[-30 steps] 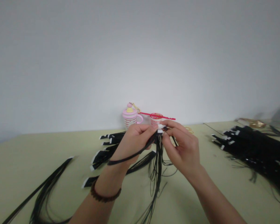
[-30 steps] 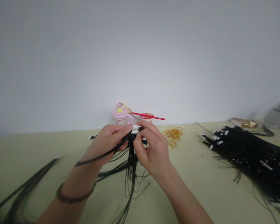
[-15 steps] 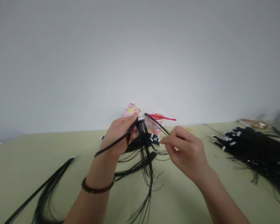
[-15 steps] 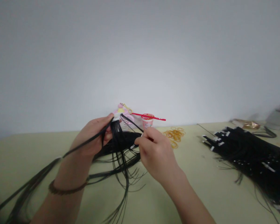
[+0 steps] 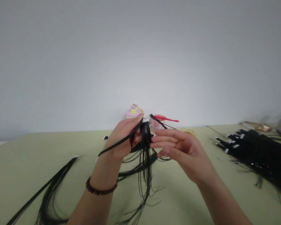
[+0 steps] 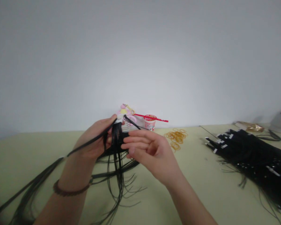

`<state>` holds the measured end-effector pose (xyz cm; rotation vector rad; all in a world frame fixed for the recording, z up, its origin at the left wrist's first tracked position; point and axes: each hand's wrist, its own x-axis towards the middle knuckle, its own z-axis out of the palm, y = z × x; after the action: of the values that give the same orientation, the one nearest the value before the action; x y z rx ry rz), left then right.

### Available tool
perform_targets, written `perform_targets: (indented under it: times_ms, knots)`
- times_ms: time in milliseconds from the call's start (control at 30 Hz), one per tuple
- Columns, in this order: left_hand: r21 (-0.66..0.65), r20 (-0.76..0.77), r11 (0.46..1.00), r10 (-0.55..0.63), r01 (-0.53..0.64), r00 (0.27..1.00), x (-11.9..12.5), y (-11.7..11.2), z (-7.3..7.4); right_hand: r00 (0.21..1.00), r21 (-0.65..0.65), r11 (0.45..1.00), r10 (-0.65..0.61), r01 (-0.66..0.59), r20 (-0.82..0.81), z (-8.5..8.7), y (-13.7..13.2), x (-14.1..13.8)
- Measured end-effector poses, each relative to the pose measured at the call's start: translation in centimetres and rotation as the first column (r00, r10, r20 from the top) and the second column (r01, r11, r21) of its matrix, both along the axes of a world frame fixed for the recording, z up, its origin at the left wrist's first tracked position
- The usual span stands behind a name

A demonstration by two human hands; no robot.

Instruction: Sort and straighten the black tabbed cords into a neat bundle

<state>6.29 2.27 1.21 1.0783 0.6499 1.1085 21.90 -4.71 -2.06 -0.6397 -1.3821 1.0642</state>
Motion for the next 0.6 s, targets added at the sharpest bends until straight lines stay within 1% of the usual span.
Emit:
perform_targets:
  times_ms: [33, 100, 167, 233, 333, 433, 533, 600]
  knots:
    - [-0.003, -0.003, 1.000, -0.008, 0.008, 1.000, 0.1, -0.2, 0.1, 0.999, 0.032, 0.999, -0.002, 0.003, -0.036, -0.1, 0.0, -0.3]
    - [0.001, -0.016, 1.000, -0.019, 0.019, 1.000, 0.3, -0.6, 0.2, 0.996, 0.136, 0.988, -0.069, 0.075, -0.048, -0.2, 0.1, -0.5]
    - [0.014, -0.028, 1.000, -0.024, 0.024, 0.999, 0.4, -0.8, 0.2, 0.986, 0.258, 0.953, -0.166, 0.157, 0.014, -0.1, 0.2, -0.6]
    - [0.033, -0.038, 0.999, -0.039, 0.040, 0.999, 0.5, -1.0, 0.3, 0.960, 0.354, 0.913, -0.256, 0.203, 0.111, 0.1, 0.2, -0.5]
    - [0.062, -0.043, 0.997, -0.047, 0.049, 0.998, 0.6, -1.2, 0.2, 0.891, 0.444, 0.853, -0.400, 0.274, 0.217, 0.3, 0.1, -0.4]
    - [0.098, -0.046, 0.994, -0.034, 0.038, 0.998, 0.6, -1.5, 0.1, 0.796, 0.536, 0.777, -0.534, 0.329, 0.286, 0.5, -0.4, -0.7]
    - [0.141, -0.062, 0.990, -0.004, 0.013, 0.998, 0.6, -1.8, 0.0, 0.715, 0.593, 0.720, -0.622, 0.361, 0.320, 0.7, -1.0, -1.1]
    - [0.152, -0.067, 0.988, 0.002, 0.008, 0.998, 0.5, -2.0, 0.0, 0.691, 0.607, 0.707, -0.641, 0.362, 0.334, 0.8, -1.2, -1.2]
